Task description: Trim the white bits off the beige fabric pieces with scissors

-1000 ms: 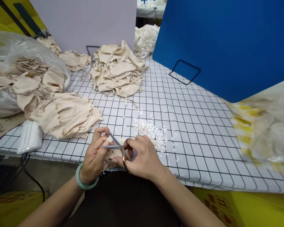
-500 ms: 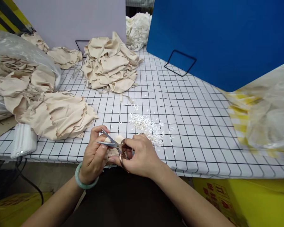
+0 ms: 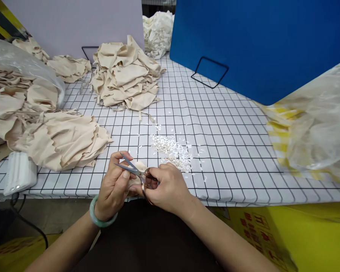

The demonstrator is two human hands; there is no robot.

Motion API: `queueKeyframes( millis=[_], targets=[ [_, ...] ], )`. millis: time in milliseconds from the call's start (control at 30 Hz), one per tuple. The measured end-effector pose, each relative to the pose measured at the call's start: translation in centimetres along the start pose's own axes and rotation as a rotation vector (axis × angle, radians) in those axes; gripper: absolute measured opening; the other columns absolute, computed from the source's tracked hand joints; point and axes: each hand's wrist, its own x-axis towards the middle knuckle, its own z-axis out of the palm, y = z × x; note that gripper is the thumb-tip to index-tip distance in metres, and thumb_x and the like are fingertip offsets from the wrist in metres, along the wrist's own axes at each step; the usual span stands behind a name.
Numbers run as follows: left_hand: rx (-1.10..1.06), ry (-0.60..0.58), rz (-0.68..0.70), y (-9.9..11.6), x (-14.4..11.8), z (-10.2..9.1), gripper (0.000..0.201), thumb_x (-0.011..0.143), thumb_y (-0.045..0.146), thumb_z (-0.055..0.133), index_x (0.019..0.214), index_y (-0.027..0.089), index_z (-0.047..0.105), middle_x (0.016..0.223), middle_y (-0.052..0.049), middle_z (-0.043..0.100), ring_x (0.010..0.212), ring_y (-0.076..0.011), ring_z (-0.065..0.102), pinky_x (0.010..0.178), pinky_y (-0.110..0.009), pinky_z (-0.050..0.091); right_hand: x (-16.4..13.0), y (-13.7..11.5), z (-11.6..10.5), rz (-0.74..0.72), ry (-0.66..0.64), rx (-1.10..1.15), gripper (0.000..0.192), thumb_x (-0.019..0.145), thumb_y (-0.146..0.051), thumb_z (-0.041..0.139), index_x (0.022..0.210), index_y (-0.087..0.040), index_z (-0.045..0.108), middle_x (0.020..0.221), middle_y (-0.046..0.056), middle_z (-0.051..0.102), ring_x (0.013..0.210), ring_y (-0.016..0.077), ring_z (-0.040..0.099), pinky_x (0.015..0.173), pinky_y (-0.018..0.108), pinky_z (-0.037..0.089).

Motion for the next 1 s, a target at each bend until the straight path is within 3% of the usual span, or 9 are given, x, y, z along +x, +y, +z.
queueKeyframes(
  millis=[233, 400, 500, 600, 667, 733, 900, 1000],
  targets=[
    [-0.039, -0.139, -0.006, -0.1, 1.6, 1.5, 0.033, 0.104, 0.023, 0.034, 0.081, 0.019, 0.058, 0.093, -0.010, 0.052, 0.116, -0.0240, 0.046, 0.090, -0.036, 0.047, -1.3, 1.8, -0.7, 0.070, 0.096, -0.042, 0.061, 0.081, -0.068, 0.062, 0.051, -0.021, 0.038, 0.047, -0.002, 0.045, 0.049, 0.0123, 0.039, 0.057, 0.028, 0.036],
    [-0.032, -0.192, 0.006, -0.4, 2.2, 2.9, 0.032, 0.104, 0.026, 0.035, 0.081, 0.019, 0.057, 0.085, -0.009, 0.053, 0.114, -0.0257, 0.049, 0.090, -0.039, 0.048, -1.7, 3.5, -1.2, 0.257, 0.046, 0.071, 0.062, 0.079, -0.070, 0.063, 0.049, -0.021, 0.039, 0.048, -0.002, 0.048, 0.049, 0.0125, 0.042, 0.049, 0.026, 0.033],
    [0.001, -0.180, -0.035, -0.6, 3.1, 0.3, 0.031, 0.102, 0.026, 0.039, 0.080, 0.018, 0.059, 0.099, -0.010, 0.056, 0.110, -0.0249, 0.052, 0.090, -0.039, 0.050, -1.4, 4.8, -2.8, 0.387, 0.039, 0.041, 0.050, 0.075, -0.070, 0.068, 0.063, -0.023, 0.057, 0.059, 0.000, 0.060, 0.054, 0.0165, 0.054, 0.048, 0.026, 0.036],
    [0.131, -0.069, -0.122, -1.0, 3.9, -5.3, 0.032, 0.100, 0.029, 0.043, 0.075, 0.019, 0.060, 0.114, -0.010, 0.057, 0.112, -0.0250, 0.054, 0.097, -0.040, 0.049, -0.8, 5.6, -4.4, 0.370, 0.087, -0.096, 0.047, 0.073, -0.068, 0.070, 0.087, -0.024, 0.063, 0.082, 0.006, 0.068, 0.072, 0.0239, 0.063, 0.054, 0.029, 0.042],
    [0.234, -0.009, -0.194, -1.4, 3.6, -9.0, 0.031, 0.098, 0.030, 0.045, 0.075, 0.019, 0.061, 0.116, -0.008, 0.058, 0.113, -0.0247, 0.055, 0.101, -0.039, 0.047, -0.3, 5.4, -4.3, 0.323, 0.094, -0.116, 0.049, 0.073, -0.067, 0.071, 0.093, -0.024, 0.061, 0.093, 0.008, 0.068, 0.083, 0.0272, 0.064, 0.059, 0.032, 0.046],
    [0.332, 0.036, -0.270, -1.9, 2.6, -11.4, 0.029, 0.097, 0.031, 0.046, 0.075, 0.018, 0.062, 0.112, -0.008, 0.059, 0.106, -0.0225, 0.058, 0.095, -0.035, 0.049, 0.0, 4.5, -3.0, 0.261, 0.040, -0.064, 0.045, 0.075, -0.061, 0.071, 0.095, -0.024, 0.058, 0.097, 0.009, 0.067, 0.087, 0.0273, 0.063, 0.065, 0.035, 0.048],
    [0.493, 0.116, -0.396, -3.2, -0.8, -12.9, 0.028, 0.097, 0.031, 0.046, 0.078, 0.017, 0.061, 0.080, -0.003, 0.059, 0.079, -0.0165, 0.057, 0.074, -0.028, 0.046, 0.6, 1.8, 2.3, 0.023, -0.176, 0.042, 0.021, 0.079, -0.031, 0.068, 0.086, -0.024, 0.049, 0.091, 0.006, 0.063, 0.081, 0.0238, 0.059, 0.067, 0.034, 0.048],
    [0.544, 0.182, -0.454, -3.8, -2.4, -12.9, 0.028, 0.098, 0.032, 0.045, 0.079, 0.017, 0.060, 0.074, -0.001, 0.056, 0.073, -0.0160, 0.054, 0.069, -0.027, 0.044, 1.4, 1.4, 3.6, 0.050, -0.189, 0.046, 0.014, 0.074, -0.017, 0.057, 0.078, -0.024, 0.046, 0.080, 0.003, 0.060, 0.074, 0.0221, 0.057, 0.062, 0.032, 0.044]
  ],
)
